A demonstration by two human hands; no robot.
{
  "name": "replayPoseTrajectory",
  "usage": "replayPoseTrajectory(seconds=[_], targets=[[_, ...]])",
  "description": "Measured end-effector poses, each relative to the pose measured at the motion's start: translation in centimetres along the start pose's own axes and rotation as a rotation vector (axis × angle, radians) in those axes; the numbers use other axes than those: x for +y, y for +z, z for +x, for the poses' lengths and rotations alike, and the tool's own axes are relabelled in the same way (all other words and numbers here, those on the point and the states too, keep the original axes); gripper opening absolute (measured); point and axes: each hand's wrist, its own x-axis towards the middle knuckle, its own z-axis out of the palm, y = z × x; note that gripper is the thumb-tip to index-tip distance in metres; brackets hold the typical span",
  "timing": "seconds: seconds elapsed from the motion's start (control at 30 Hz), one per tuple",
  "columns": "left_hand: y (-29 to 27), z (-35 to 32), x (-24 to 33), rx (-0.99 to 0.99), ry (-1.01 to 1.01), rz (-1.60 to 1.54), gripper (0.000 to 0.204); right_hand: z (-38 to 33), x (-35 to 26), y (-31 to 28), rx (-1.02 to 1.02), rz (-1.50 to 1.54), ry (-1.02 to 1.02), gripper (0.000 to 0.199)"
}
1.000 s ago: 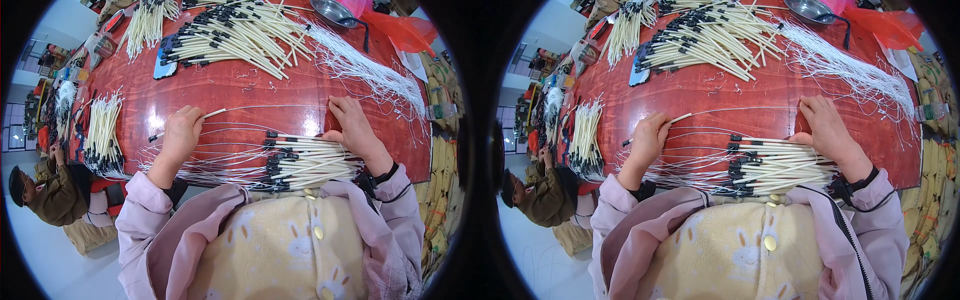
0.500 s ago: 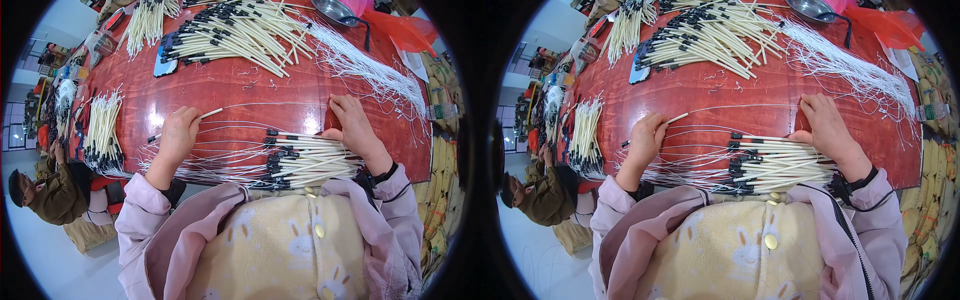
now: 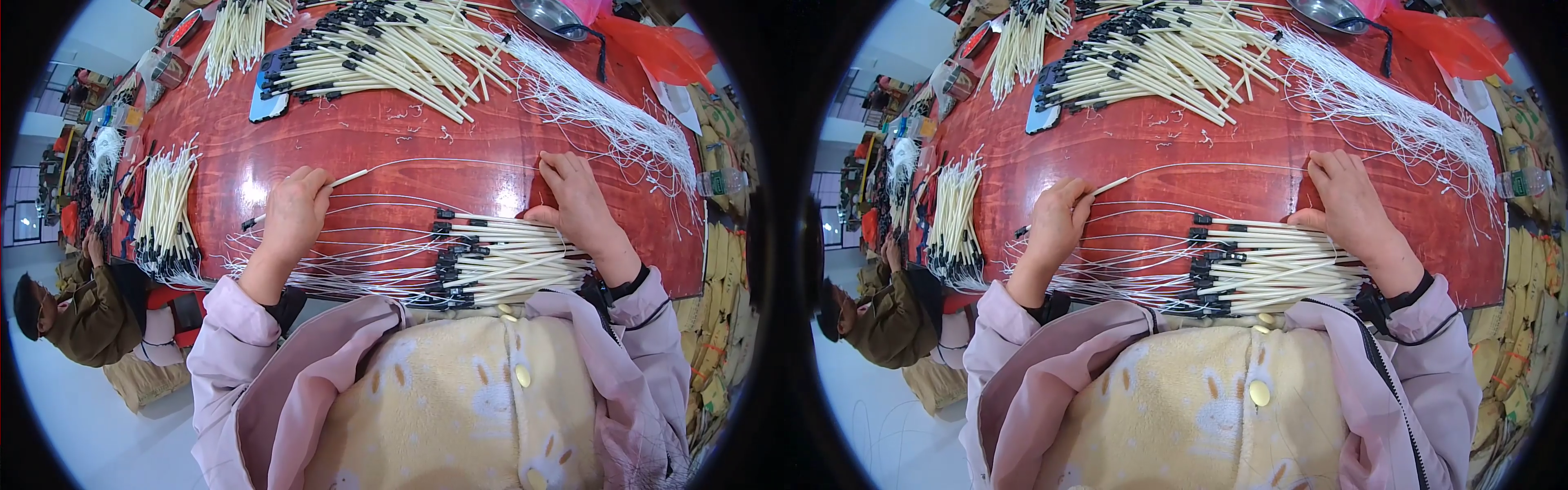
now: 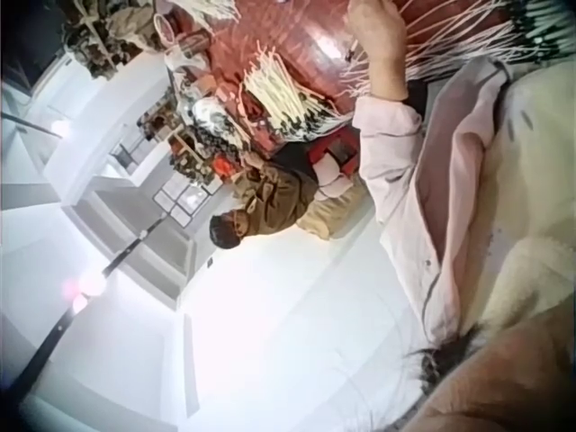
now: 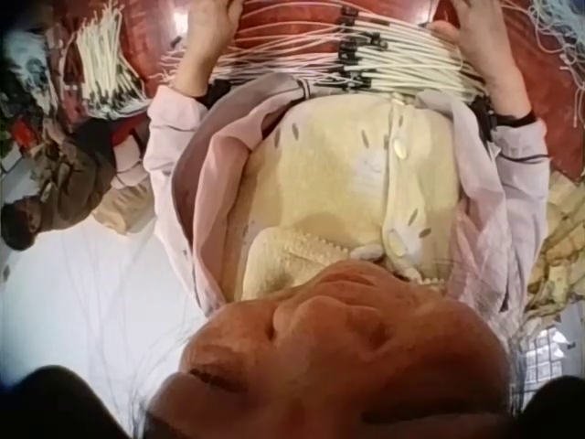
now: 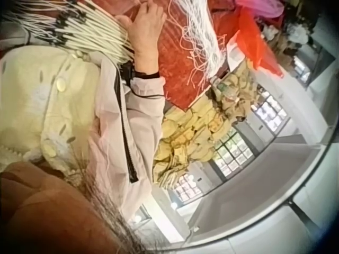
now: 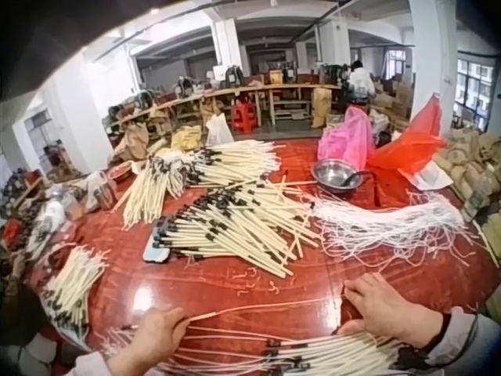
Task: The person threads a white cord through a plastic tube by hand and repeats this process for several tubes. They then gather the completed assemblies into a bundle and place them on the table.
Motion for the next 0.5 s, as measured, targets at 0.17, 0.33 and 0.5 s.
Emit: replayPoseTrajectory(seconds=[0.17, 0.33, 0.5], targets=[[0.11, 0.27, 0.12, -0.009, -0.003, 0.020, 0.006, 0.04, 0.34, 0.10, 0.006, -0.007, -0.014, 0.079], [0.21, 0.28, 0.12, 0.015, 0.001, 0.000, 0.006, 0.06, 0.25, 0.21, 0.017, -0.013, -0.009, 0.078], [0.18, 0.19, 0.11, 0.014, -0.007, -0.006, 0.005, -0.04, 0.39, 0.48, 0.032, -0.025, -0.021, 0.077]])
